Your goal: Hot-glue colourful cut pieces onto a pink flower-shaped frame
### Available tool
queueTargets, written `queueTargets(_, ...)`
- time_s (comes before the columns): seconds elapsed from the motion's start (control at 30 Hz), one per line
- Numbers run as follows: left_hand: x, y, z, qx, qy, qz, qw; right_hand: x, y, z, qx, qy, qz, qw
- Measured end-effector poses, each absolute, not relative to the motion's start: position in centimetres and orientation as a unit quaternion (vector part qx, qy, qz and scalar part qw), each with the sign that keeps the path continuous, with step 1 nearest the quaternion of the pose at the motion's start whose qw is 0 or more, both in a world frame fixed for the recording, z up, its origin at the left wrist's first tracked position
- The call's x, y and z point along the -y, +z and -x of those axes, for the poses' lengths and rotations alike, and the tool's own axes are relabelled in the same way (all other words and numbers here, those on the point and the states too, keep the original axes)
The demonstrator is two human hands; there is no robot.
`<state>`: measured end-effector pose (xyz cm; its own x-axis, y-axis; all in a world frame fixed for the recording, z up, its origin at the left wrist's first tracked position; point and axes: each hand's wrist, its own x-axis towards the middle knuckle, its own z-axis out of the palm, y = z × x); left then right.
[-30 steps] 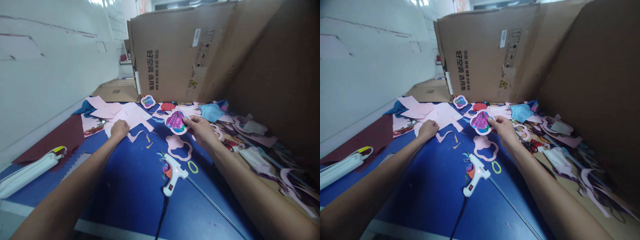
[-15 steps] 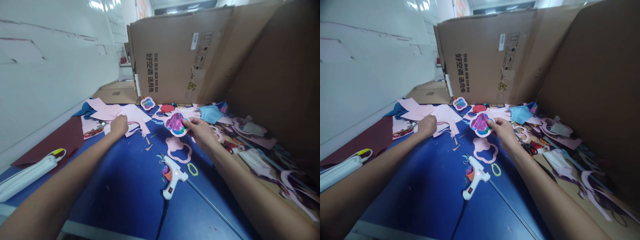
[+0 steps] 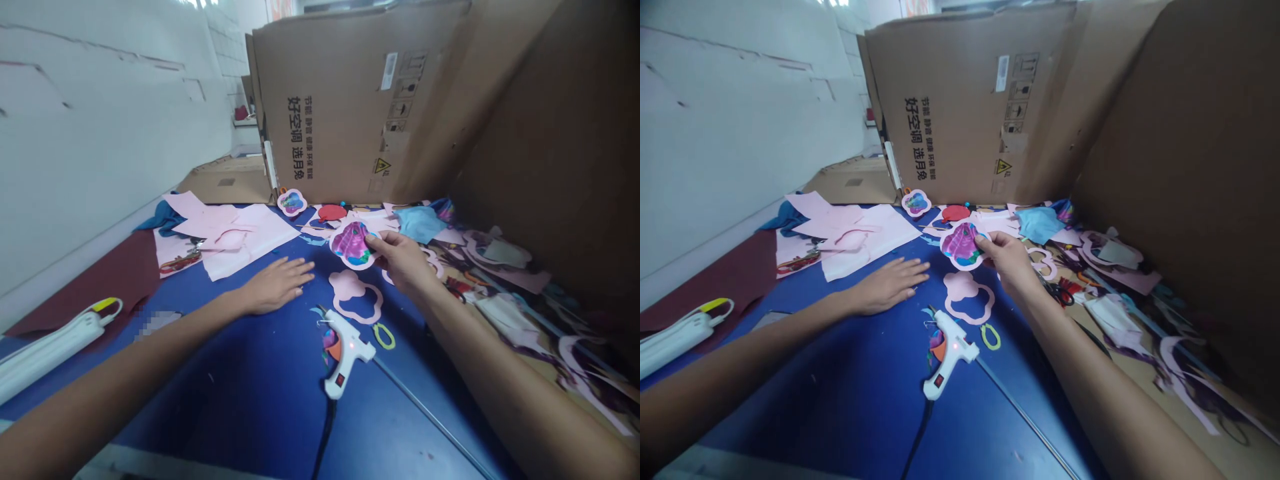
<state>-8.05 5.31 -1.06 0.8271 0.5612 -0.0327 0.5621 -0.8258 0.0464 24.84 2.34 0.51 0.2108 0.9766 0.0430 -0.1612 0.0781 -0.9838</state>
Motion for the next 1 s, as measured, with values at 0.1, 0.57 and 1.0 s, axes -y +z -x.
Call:
queueTargets(0.1,-5.7,-1.7,8.9,-0.39,-0.009,-0.921,-0.02,-2.4,0.5,-24.8,0.416,0.464,0.499,0.602)
queueTargets(0.57,-4.1,1.7,0.4,-0.483,0.381,-0.487,0.621,-2.4,-1.0,-21.9,0.451,0.501,0.495,0.548)
queueTargets(1.0,-6.8,-0.3,3.6,-0.479,0.407,-0.561,0.538,-4.5,-0.4,-19.4,0.557,0.499,0.506,0.43)
